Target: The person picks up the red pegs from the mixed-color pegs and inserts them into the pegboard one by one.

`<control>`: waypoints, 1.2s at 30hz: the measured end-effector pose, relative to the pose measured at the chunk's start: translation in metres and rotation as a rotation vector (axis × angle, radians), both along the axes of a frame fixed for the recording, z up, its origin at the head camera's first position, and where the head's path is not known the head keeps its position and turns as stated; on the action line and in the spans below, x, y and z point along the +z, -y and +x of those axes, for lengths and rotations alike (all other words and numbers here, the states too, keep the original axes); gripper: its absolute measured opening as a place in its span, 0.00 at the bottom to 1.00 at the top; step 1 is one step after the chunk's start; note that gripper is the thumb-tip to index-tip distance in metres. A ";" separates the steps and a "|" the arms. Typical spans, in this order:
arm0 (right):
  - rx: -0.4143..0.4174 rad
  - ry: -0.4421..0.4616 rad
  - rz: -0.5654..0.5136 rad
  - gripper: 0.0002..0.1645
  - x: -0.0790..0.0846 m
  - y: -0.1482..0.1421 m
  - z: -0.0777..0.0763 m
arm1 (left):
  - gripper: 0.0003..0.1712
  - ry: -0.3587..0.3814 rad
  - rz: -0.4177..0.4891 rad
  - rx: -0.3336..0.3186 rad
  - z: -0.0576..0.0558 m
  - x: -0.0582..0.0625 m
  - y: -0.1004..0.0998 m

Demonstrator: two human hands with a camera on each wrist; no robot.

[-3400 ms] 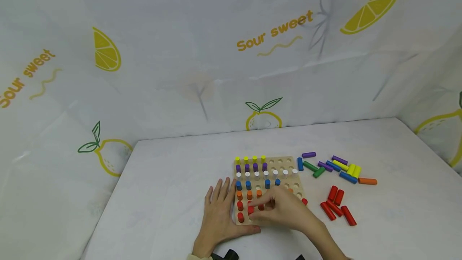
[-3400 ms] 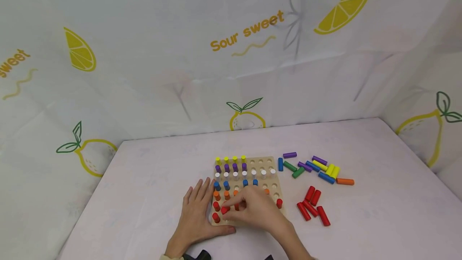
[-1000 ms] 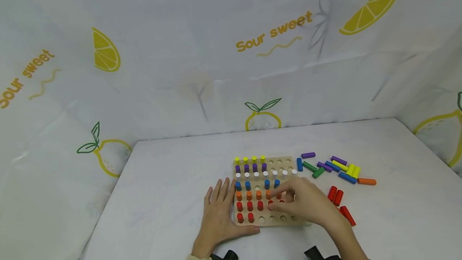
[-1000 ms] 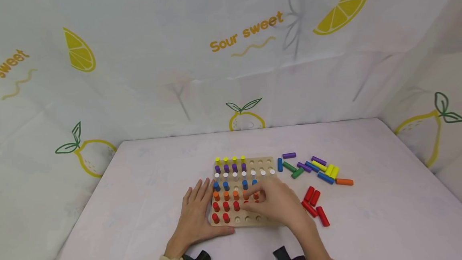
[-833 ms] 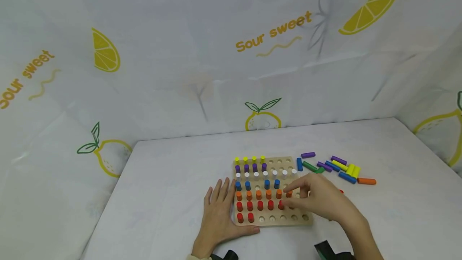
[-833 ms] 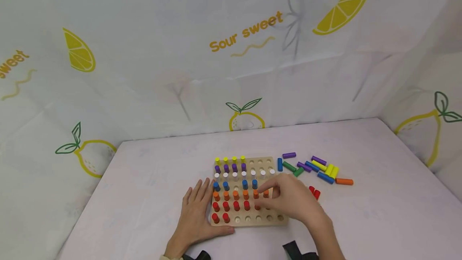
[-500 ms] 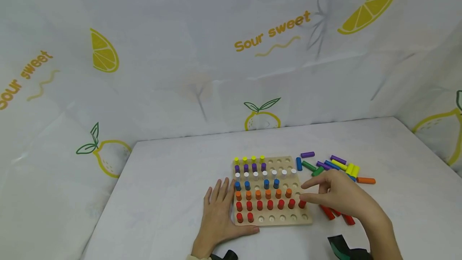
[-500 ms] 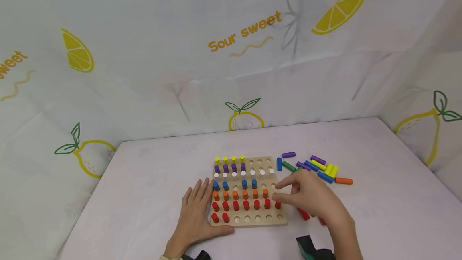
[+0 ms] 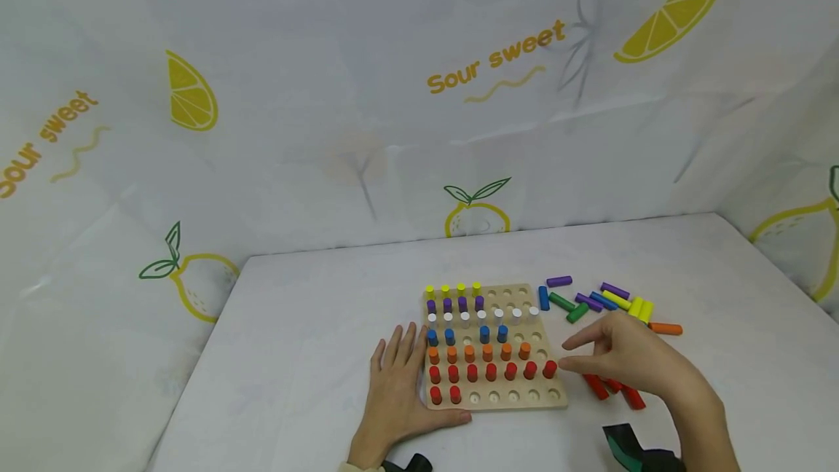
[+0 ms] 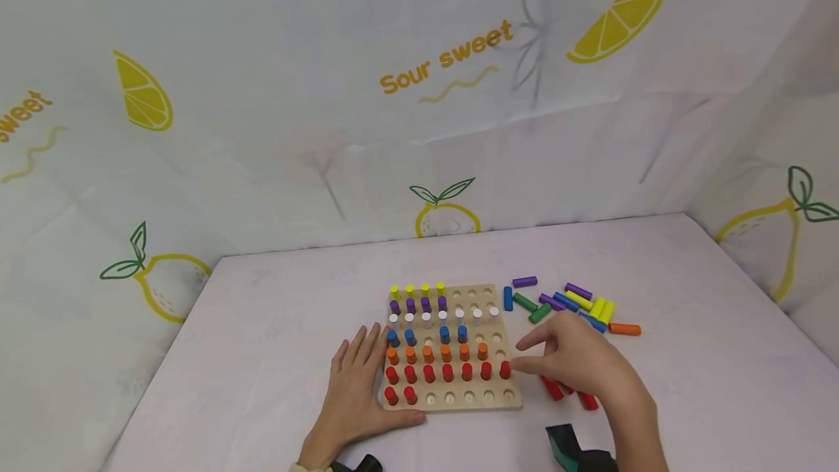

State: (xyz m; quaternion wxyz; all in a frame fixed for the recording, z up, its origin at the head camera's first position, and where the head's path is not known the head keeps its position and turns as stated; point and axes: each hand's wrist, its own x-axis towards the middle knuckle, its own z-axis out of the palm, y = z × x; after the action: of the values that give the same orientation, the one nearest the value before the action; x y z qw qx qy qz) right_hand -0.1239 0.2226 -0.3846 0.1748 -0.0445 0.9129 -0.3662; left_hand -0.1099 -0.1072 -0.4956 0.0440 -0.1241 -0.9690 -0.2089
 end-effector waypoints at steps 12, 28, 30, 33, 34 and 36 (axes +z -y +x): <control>0.002 0.134 0.140 0.19 -0.010 -0.006 -0.007 | 0.78 -0.005 -0.004 -0.001 0.000 -0.001 0.000; -0.065 0.240 0.204 0.16 -0.024 -0.015 -0.008 | 0.79 -0.010 0.002 -0.002 0.000 -0.001 0.000; -0.063 0.233 0.198 0.15 -0.026 -0.014 -0.009 | 0.79 -0.007 0.005 -0.001 0.000 -0.001 0.000; -0.070 0.218 0.198 0.13 -0.028 -0.013 -0.010 | 0.79 -0.003 0.002 0.001 0.000 0.000 0.000; -0.073 0.214 0.202 0.13 -0.029 -0.012 -0.010 | 0.79 -0.002 0.001 0.001 0.000 0.000 0.000; -0.077 0.207 0.214 0.13 -0.029 -0.011 -0.011 | 0.78 0.001 -0.001 0.002 0.000 0.000 0.000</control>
State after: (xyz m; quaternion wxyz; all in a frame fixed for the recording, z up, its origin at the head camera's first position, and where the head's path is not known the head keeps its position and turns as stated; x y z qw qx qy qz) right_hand -0.1344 0.2331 -0.4140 0.2576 0.0475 0.9247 -0.2761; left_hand -0.1097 -0.1072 -0.4957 0.0435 -0.1230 -0.9693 -0.2084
